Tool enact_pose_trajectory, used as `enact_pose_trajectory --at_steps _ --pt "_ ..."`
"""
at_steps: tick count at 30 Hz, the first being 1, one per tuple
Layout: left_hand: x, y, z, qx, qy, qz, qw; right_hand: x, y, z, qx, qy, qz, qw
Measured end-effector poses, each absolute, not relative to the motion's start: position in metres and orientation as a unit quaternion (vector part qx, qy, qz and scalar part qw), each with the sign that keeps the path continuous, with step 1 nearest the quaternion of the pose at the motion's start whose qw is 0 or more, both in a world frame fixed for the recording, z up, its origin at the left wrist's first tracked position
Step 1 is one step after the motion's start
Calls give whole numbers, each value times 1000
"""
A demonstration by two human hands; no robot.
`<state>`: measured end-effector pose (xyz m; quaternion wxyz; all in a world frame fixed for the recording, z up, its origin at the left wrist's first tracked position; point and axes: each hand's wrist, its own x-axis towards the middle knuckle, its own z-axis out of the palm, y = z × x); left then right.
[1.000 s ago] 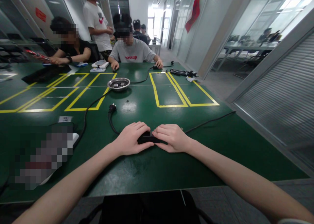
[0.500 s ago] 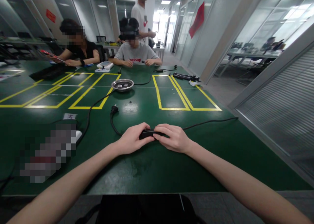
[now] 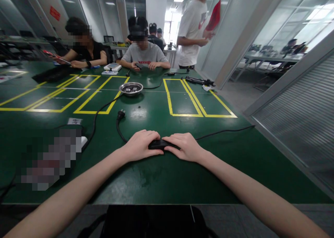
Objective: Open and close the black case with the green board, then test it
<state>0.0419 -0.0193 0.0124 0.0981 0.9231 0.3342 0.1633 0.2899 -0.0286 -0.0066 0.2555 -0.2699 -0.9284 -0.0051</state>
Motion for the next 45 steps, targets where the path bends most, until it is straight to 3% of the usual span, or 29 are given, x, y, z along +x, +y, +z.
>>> enact_pose_trajectory --at_steps 4,12,45 --pt "39 -17 12 937 320 127 66 289 -29 -6 -269 -928 7 257" --pt "38 -17 10 945 296 138 29 285 -32 4 -370 -916 66 137" --pt "38 -20 15 946 298 109 71 290 -28 1 -319 -923 103 190"
